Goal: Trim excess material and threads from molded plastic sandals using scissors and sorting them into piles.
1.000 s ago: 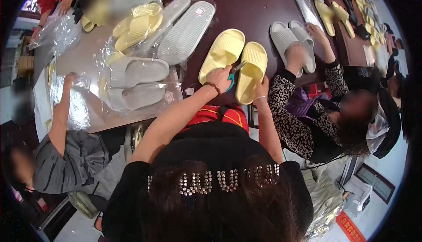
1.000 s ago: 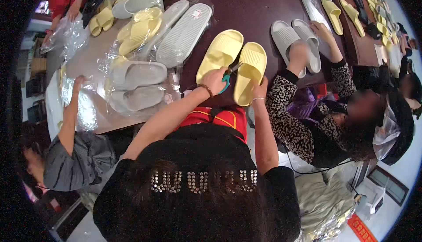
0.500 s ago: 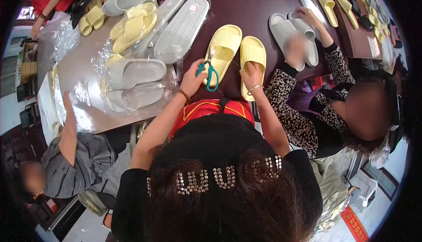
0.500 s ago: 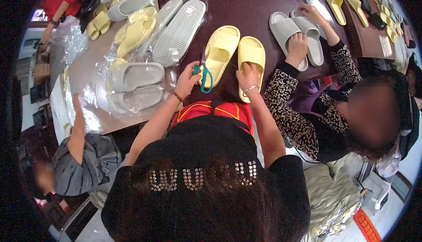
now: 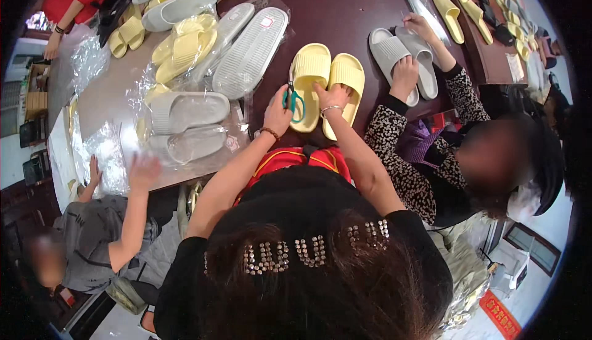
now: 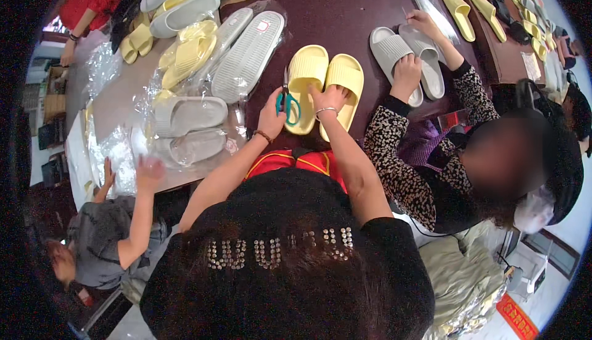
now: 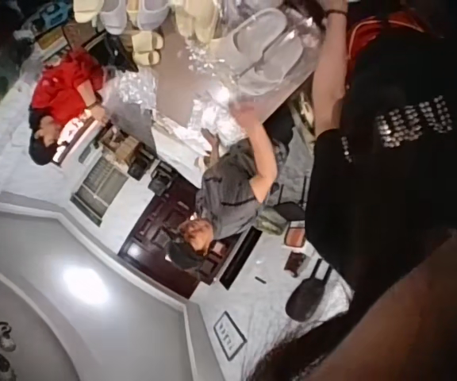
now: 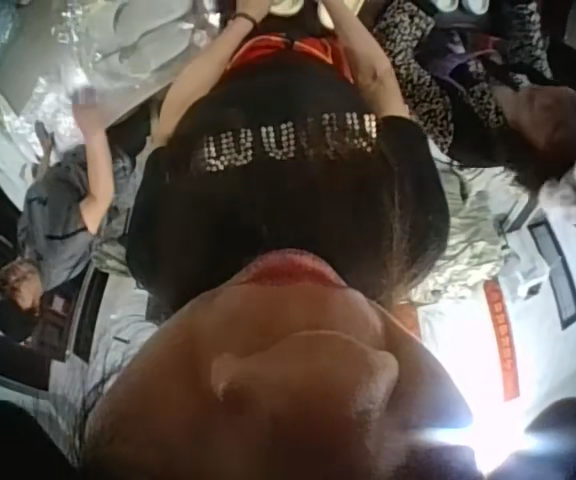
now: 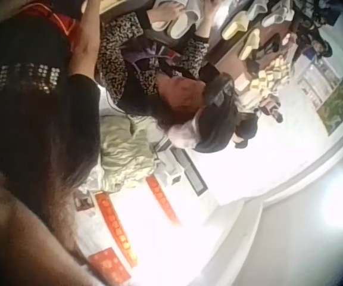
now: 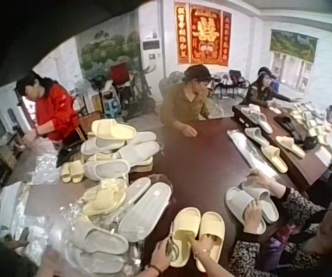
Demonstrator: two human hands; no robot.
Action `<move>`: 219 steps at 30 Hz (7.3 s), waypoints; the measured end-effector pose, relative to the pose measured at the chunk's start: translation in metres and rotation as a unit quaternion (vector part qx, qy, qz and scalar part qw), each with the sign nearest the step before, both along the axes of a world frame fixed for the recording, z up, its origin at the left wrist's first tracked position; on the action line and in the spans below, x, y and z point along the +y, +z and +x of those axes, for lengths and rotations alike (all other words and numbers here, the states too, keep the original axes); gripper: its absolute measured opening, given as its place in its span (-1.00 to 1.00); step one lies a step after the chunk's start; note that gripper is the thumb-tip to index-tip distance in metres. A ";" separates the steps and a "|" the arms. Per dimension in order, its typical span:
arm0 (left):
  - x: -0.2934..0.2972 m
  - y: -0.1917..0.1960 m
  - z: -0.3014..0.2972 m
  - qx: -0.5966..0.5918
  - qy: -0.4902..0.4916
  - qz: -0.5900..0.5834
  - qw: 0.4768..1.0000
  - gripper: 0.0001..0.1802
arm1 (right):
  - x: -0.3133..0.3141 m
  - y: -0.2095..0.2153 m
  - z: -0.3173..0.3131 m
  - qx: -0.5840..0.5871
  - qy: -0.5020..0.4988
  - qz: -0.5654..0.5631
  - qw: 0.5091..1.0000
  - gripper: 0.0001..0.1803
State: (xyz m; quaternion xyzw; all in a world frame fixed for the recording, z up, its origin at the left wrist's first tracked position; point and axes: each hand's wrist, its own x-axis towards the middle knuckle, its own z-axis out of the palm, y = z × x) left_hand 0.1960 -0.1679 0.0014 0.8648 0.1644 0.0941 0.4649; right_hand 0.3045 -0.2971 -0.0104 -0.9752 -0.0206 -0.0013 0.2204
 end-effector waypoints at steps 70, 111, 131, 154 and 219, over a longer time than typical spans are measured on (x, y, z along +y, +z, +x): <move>0.002 0.003 -0.037 0.066 0.018 -0.019 0.997 -0.44 | -0.028 0.002 -0.023 0.058 0.053 0.262 0.962 -0.59; -0.004 0.019 -0.048 0.080 -0.069 -0.072 0.992 -0.38 | -0.031 0.012 -0.026 -0.009 0.132 0.112 0.985 -0.73; 0.051 0.090 -0.002 -0.140 0.124 -0.166 0.968 -0.53 | 0.006 0.081 -0.040 -0.003 0.145 0.377 0.915 -0.84; 0.021 0.150 -0.001 -0.003 -0.112 -0.515 0.850 -0.49 | 0.010 0.072 -0.033 -0.063 0.174 0.390 0.902 -0.84; 0.058 0.056 -0.128 -0.144 0.420 -0.341 0.829 -0.55 | -0.025 0.063 0.227 -0.195 0.028 -0.067 0.978 -0.47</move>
